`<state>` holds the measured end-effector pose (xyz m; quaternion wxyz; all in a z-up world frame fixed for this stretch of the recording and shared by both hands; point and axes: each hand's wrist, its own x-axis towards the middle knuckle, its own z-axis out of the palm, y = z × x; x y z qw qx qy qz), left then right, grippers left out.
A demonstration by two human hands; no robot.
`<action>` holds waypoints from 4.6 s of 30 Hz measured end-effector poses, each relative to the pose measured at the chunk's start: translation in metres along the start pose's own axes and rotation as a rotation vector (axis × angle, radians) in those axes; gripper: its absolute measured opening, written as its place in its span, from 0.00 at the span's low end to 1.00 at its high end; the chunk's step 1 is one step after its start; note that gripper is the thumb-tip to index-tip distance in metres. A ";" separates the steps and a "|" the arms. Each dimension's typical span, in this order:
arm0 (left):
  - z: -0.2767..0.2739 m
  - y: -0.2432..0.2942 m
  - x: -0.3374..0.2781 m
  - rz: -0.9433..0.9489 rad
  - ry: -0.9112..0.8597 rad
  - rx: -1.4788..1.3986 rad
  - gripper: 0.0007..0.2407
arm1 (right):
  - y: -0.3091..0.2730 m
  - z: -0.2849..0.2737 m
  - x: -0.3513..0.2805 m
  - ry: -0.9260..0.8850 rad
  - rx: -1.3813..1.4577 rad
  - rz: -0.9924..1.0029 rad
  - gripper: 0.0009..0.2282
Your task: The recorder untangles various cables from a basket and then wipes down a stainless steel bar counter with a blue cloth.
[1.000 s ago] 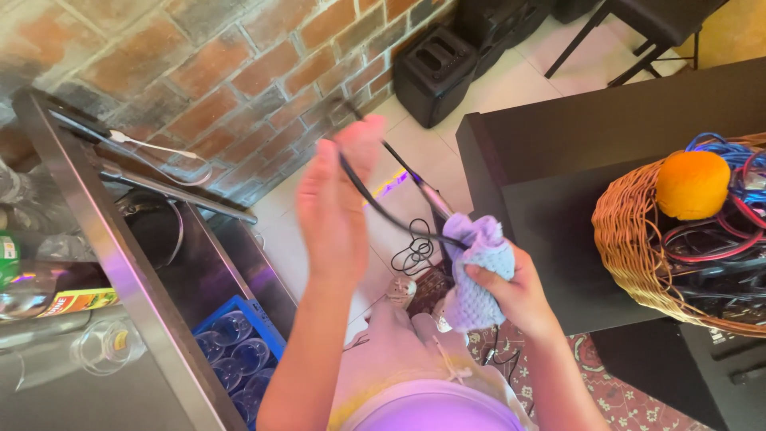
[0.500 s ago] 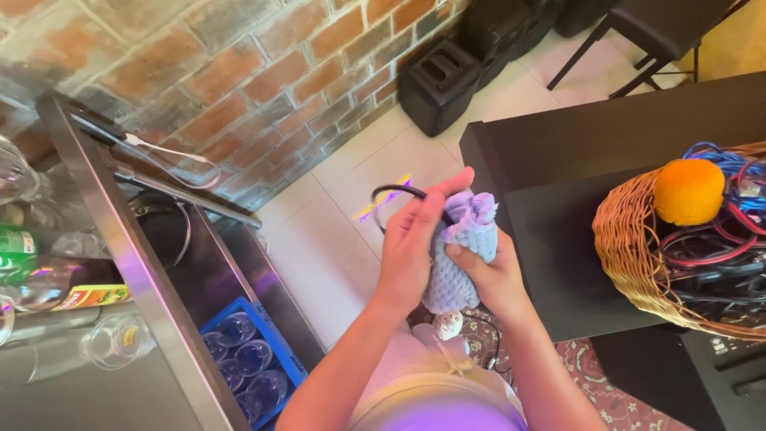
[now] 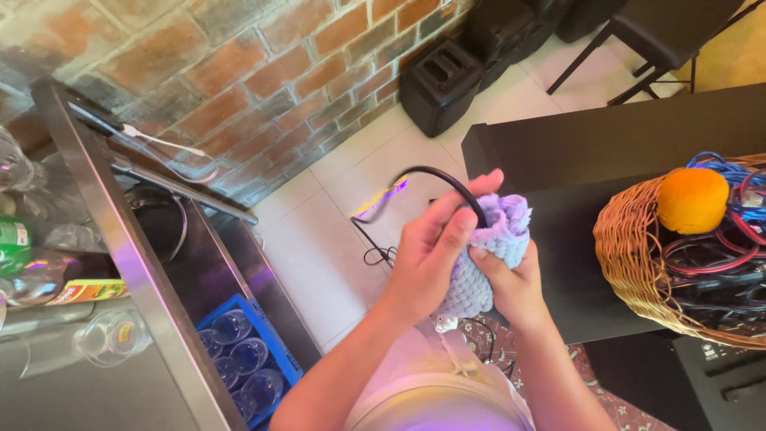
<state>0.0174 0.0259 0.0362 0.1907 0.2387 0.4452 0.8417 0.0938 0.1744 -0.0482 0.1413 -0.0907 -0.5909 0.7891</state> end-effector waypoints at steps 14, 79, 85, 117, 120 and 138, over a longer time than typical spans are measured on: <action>-0.067 -0.008 0.050 -0.066 0.265 -0.141 0.12 | 0.015 -0.017 0.007 -0.060 -0.193 0.151 0.09; -0.060 0.015 0.043 0.056 0.042 0.085 0.12 | 0.016 0.014 0.038 -0.101 -0.058 0.085 0.07; -0.069 0.005 0.043 -0.071 0.018 -0.050 0.11 | -0.004 0.015 0.042 -0.137 -0.094 0.013 0.07; -0.018 0.000 0.023 -0.187 -0.079 -0.018 0.18 | -0.025 0.018 0.018 -0.128 -0.046 -0.060 0.10; -0.037 -0.002 0.025 -0.178 -0.009 0.024 0.14 | -0.009 0.013 0.018 -0.169 -0.202 -0.128 0.08; -0.058 -0.025 0.023 -0.027 0.069 -0.072 0.15 | 0.007 0.001 0.007 -0.191 -0.237 0.113 0.08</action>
